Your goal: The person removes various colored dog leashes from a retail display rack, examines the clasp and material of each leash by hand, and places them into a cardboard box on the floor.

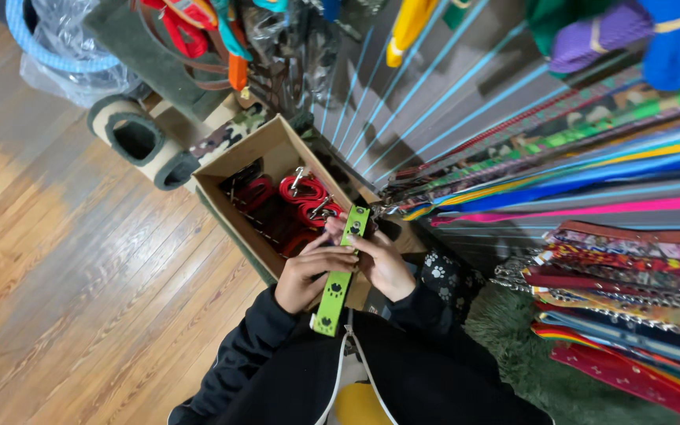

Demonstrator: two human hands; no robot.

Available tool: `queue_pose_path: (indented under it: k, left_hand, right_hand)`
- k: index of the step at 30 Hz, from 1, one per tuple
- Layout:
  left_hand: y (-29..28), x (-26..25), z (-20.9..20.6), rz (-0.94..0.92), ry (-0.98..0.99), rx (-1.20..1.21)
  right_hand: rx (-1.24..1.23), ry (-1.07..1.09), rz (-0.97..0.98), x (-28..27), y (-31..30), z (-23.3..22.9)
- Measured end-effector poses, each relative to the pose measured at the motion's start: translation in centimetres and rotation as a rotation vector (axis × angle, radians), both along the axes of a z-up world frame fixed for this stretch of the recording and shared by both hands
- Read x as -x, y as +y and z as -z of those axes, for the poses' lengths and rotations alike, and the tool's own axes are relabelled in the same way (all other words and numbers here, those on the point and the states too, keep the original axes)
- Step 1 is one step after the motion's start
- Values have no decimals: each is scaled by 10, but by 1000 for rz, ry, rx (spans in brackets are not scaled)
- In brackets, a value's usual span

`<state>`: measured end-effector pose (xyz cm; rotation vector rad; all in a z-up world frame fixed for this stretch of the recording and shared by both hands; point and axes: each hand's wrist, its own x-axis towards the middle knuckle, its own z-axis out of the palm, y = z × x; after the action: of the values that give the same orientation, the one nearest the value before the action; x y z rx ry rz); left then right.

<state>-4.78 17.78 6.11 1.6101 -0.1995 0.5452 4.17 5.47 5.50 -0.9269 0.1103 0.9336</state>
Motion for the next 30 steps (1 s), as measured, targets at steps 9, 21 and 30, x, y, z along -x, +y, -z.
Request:
queue_pose_path:
  k: [9,21,30]
  left_hand:
    - [25,32,33,-74,223,-48]
    - [11,28,121,-253,416,848]
    - [18,24,95,-318,278,1066]
  right_hand:
    - [-11,-131,-158,-9,31,18]
    - [-82,-134,-300,22,68,5]
    - [413,-610,-389,16,64,7]
